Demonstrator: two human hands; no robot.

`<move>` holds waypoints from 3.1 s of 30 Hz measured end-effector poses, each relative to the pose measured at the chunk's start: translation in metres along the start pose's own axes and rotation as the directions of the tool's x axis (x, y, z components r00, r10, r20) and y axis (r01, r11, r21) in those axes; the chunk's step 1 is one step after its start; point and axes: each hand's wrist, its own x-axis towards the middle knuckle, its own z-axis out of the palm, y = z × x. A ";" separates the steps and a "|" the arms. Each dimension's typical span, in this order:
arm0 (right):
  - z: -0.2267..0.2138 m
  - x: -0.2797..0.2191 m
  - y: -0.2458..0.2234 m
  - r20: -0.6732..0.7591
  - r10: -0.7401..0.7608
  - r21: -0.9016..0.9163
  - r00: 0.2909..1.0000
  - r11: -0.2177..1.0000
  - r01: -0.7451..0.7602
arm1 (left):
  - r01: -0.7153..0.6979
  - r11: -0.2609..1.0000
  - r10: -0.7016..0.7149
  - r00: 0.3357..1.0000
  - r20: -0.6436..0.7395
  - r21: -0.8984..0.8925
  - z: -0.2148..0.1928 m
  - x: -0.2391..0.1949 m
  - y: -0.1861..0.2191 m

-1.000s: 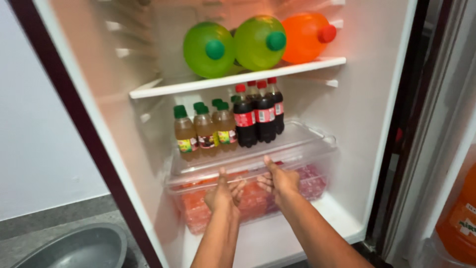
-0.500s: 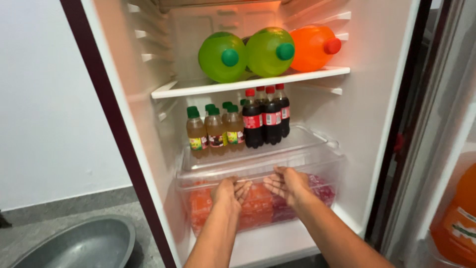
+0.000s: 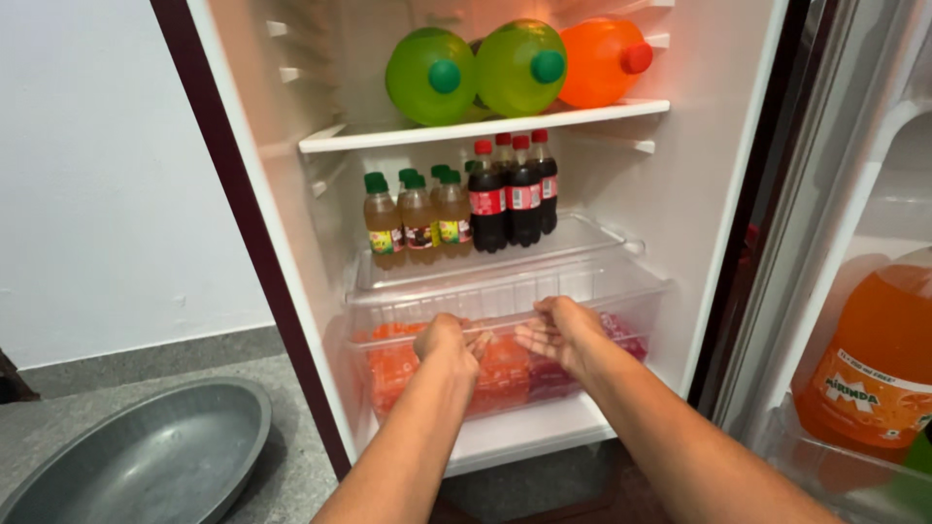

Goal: The person transfers small, individually wrapped frozen items from a clear plastic bin into the freezer compartment of a refrigerator. They handle the items in small batches, placing them into the freezer drawer and arranging them. The person also moves the entire bin into the main refrigerator compartment and later retrieves items from it.

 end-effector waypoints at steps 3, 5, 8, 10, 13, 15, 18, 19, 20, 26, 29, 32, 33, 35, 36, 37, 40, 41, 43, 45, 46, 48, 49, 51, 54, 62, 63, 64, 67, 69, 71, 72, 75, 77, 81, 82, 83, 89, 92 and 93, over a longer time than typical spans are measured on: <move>0.000 0.003 -0.001 0.012 0.009 0.011 1.000 1.000 -0.009 | -0.041 0.999 0.041 0.998 -0.037 -0.005 0.005 -0.008 0.004; -0.003 0.007 0.001 0.016 0.014 0.014 1.000 1.000 -0.014 | -0.056 0.998 0.055 0.996 -0.064 -0.019 0.004 -0.005 0.001; -0.003 0.015 -0.001 0.035 0.002 0.013 0.999 1.000 -0.003 | -0.024 0.999 0.024 1.000 0.019 -0.029 0.002 0.008 0.001; -0.002 0.018 0.000 0.070 0.006 0.022 0.998 1.000 -0.007 | -0.026 0.999 0.027 0.999 0.038 -0.038 0.003 0.016 0.000; 0.001 0.020 -0.003 0.038 0.006 0.010 0.999 1.000 -0.006 | -0.012 0.999 0.014 1.000 0.023 -0.049 0.008 0.022 0.004; 0.001 0.018 -0.002 0.007 0.002 0.002 1.000 1.000 -0.002 | 0.006 0.998 -0.007 1.000 -0.017 -0.061 0.007 0.017 0.003; 0.000 0.010 -0.001 -0.006 0.016 -0.010 1.000 1.000 -0.016 | 0.021 0.998 -0.025 0.998 -0.059 -0.066 0.007 0.002 0.008; 0.001 0.009 -0.003 -0.004 0.020 -0.014 1.000 1.000 -0.020 | 0.025 0.998 -0.028 0.998 -0.060 -0.054 0.007 -0.002 0.010; 0.001 0.008 -0.004 -0.003 0.030 -0.019 1.000 0.999 -0.030 | 0.031 0.999 -0.034 0.998 -0.060 -0.043 0.007 -0.005 0.009; -0.001 0.014 -0.002 -0.025 0.044 -0.039 0.999 0.998 -0.045 | 0.028 1.000 -0.028 0.999 -0.030 -0.008 0.003 0.006 0.004; -0.002 0.022 0.000 -0.003 0.047 -0.039 0.999 0.998 -0.047 | 0.045 0.999 -0.046 0.995 0.085 0.017 -0.003 0.021 0.003; -0.004 0.018 -0.008 0.062 0.095 -0.068 0.994 0.994 -0.091 | 0.101 0.992 -0.115 0.971 0.209 0.075 -0.011 0.027 0.011; -0.005 0.010 -0.016 0.083 0.137 -0.115 0.987 0.985 -0.127 | 0.120 0.985 -0.146 0.961 0.236 0.121 -0.016 0.025 0.014; -0.003 -0.014 -0.035 0.061 0.163 -0.335 0.985 0.933 -0.133 | 0.145 0.967 -0.203 0.935 0.292 0.209 -0.027 0.016 0.026; -0.005 -0.031 -0.043 0.017 0.141 -0.495 0.990 0.861 -0.114 | 0.105 0.927 -0.213 0.938 0.275 0.360 -0.033 0.008 0.034; -0.005 -0.047 -0.052 -0.023 0.112 -0.640 0.993 0.762 -0.100 | 0.063 0.862 -0.219 0.941 0.257 0.502 -0.040 0.000 0.041; 0.004 -0.070 -0.079 0.002 -0.267 -0.900 0.964 0.420 0.118 | -0.102 0.590 -0.211 0.938 0.274 0.801 -0.046 -0.024 0.073; 0.007 -0.072 -0.084 0.055 -0.329 -0.903 0.943 0.387 0.188 | -0.160 0.480 -0.209 0.934 0.290 0.862 -0.044 -0.033 0.080; 0.011 -0.068 -0.086 0.160 -0.440 -0.894 0.884 0.314 0.319 | -0.518 0.233 0.167 0.855 0.490 0.823 -0.029 -0.048 0.089; 0.010 -0.060 -0.075 0.336 -0.517 -0.857 0.787 0.179 0.484 | -0.710 -0.054 0.364 0.641 0.676 0.702 -0.021 -0.063 0.088; 0.010 -0.054 -0.070 0.424 -0.546 -0.821 0.723 0.105 0.561 | -0.764 -0.175 0.390 0.525 0.757 0.621 -0.016 -0.069 0.086; 0.004 -0.042 -0.064 0.486 -0.357 -0.852 0.798 0.013 0.524 | -0.758 -0.325 0.292 0.488 0.823 0.565 -0.011 -0.077 0.082; -0.001 -0.035 -0.061 0.502 -0.257 -0.859 0.826 -0.038 0.510 | -0.716 -0.357 0.187 0.574 0.798 0.599 -0.011 -0.079 0.078; -0.016 -0.024 -0.053 0.624 -0.257 -0.774 0.738 -0.332 0.539 | -0.666 -0.441 0.091 0.633 0.768 0.601 -0.017 -0.074 0.073; -0.026 -0.015 -0.050 0.591 -0.219 -0.756 0.777 -0.487 0.437 | -0.645 -0.526 0.095 0.602 0.793 0.554 -0.032 -0.062 0.065; -0.020 -0.027 -0.080 0.428 -0.081 -0.893 0.900 -0.189 0.408 | -0.611 -0.567 0.090 0.621 0.778 0.553 -0.029 -0.060 0.063; -0.017 -0.028 -0.082 0.372 -0.055 -0.917 0.927 -0.175 0.358 | -0.626 -0.547 0.076 0.624 0.778 0.555 -0.028 -0.061 0.064; -0.015 -0.027 -0.084 0.315 -0.030 -0.938 0.949 -0.164 0.306 | -0.642 -0.527 0.062 0.624 0.779 0.557 -0.026 -0.062 0.067; -0.014 -0.015 -0.085 0.381 -0.058 -0.922 0.923 0.047 0.384 | -0.618 -0.475 0.005 0.710 0.704 0.627 -0.018 -0.064 0.076; -0.017 0.001 -0.087 0.325 -0.121 -0.906 0.938 0.244 0.345 | -0.595 -0.453 -0.013 0.749 0.662 0.664 -0.012 -0.060 0.078; -0.023 0.023 -0.084 0.294 -0.159 -0.929 0.943 0.185 0.321 | -0.597 -0.435 -0.001 0.749 0.663 0.674 -0.008 -0.051 0.076; -0.025 0.036 -0.079 0.295 -0.171 -0.952 0.940 0.027 0.304 | -0.601 -0.414 -0.002 0.751 0.660 0.684 -0.007 -0.045 0.074; -0.027 0.081 -0.070 0.251 -0.174 -0.936 0.952 -0.296 0.192 | -0.595 -0.372 -0.021 0.773 0.635 0.712 -0.005 -0.031 0.070; -0.029 0.104 -0.062 0.201 -0.144 -0.914 0.969 -0.383 0.133 | -0.567 -0.375 -0.061 0.805 0.590 0.734 -0.004 -0.027 0.069; -0.022 0.134 -0.039 0.156 -0.049 -0.875 0.987 -0.470 0.115 | -0.542 -0.322 -0.184 0.840 0.510 0.776 0.000 -0.023 0.073; -0.019 0.141 -0.034 0.149 -0.033 -0.865 0.988 -0.489 0.114 | -0.536 -0.311 -0.204 0.844 0.495 0.785 0.001 -0.022 0.072; -0.015 0.149 -0.030 0.151 -0.026 -0.857 0.988 -0.502 0.118 | -0.529 -0.300 -0.223 0.848 0.480 0.794 0.003 -0.020 0.071; -0.008 0.169 -0.022 0.128 -0.001 -0.834 0.992 -0.542 0.107 | -0.514 -0.187 -0.279 0.845 0.456 0.837 0.006 -0.006 0.068; -0.011 0.167 -0.024 0.139 0.004 -0.836 0.990 -0.536 0.120 | -0.497 -0.187 -0.316 0.847 0.427 0.847 0.009 -0.002 0.067; -0.014 0.164 -0.022 0.133 0.003 -0.839 0.991 -0.532 0.115 | -0.517 -0.182 -0.298 0.840 0.454 0.837 0.009 -0.002 0.066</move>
